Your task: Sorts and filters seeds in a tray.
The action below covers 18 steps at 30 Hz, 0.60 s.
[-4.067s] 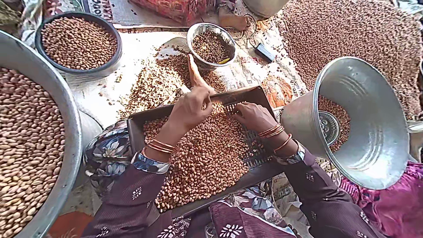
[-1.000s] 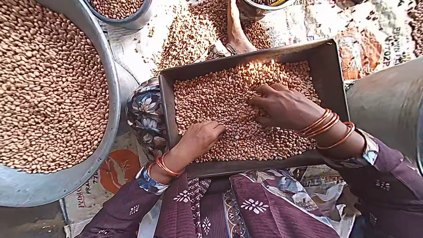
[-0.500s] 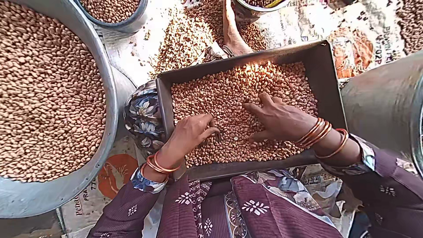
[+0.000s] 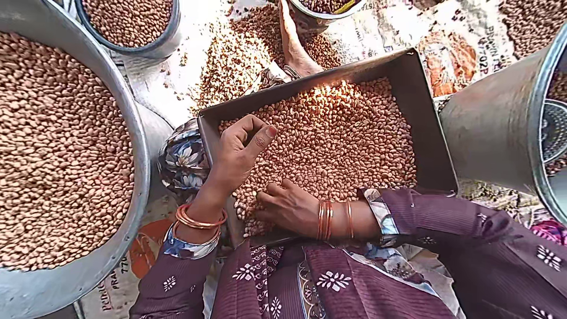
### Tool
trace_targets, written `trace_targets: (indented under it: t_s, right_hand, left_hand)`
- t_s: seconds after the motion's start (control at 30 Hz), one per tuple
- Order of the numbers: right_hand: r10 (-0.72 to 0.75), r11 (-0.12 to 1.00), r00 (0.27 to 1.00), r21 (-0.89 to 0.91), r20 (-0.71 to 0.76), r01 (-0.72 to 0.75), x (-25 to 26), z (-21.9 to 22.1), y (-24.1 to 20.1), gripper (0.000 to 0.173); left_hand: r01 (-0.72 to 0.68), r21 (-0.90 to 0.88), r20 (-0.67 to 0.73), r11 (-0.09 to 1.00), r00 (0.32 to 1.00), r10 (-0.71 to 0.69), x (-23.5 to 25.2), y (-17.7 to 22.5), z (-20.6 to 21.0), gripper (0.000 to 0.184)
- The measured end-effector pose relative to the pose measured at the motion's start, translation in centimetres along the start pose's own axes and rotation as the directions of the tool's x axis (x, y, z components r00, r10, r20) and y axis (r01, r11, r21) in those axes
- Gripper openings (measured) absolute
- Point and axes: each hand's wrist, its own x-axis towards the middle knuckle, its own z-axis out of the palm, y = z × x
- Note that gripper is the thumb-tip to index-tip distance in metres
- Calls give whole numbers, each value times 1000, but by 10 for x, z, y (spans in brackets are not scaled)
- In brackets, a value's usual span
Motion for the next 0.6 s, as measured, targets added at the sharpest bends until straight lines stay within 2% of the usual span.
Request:
trace_targets:
  t_s: [0.13, 0.2, 0.27, 0.33, 0.4, 0.47, 0.53, 0.6]
  right_hand:
    - [154, 985, 977, -61, -149, -164, -44, 11, 25, 19]
    - [275, 952, 947, -95, -165, -292, -69, 5, 39, 21]
    - [398, 901, 897, -100, -192, -422, -90, -3, 53, 21]
    - [491, 854, 845, -75, -214, -515, -106, -14, 66, 26]
    - [517, 835, 814, -53, -266, -548, -115, -27, 75, 29]
    - [472, 855, 807, -39, -356, -517, -119, -37, 79, 20]
    - [441, 872, 808, -25, -391, -489, -118, -47, 78, 18]
    - [442, 870, 812, -37, -380, -491, -114, -52, 77, 21]
  left_hand:
    - [84, -242, 44, 967, 996, -76, 1, -4, 0, 24]
    - [141, -334, 48, 932, 990, -133, -1, -10, -3, 27]
    - [201, -348, 57, 916, 979, -193, -2, -16, -6, 31]
    - [210, -207, 88, 955, 977, -196, -4, -22, -7, 27]
    - [102, 141, 129, 985, 984, -121, -5, -27, -5, 14]
    - [-79, 441, 245, 894, 969, -35, -4, -36, -1, 10]
    - [-218, 529, 353, 820, 935, 21, -5, -49, 4, 13]
    - [-289, 559, 410, 777, 911, 44, -7, -56, 11, 16]
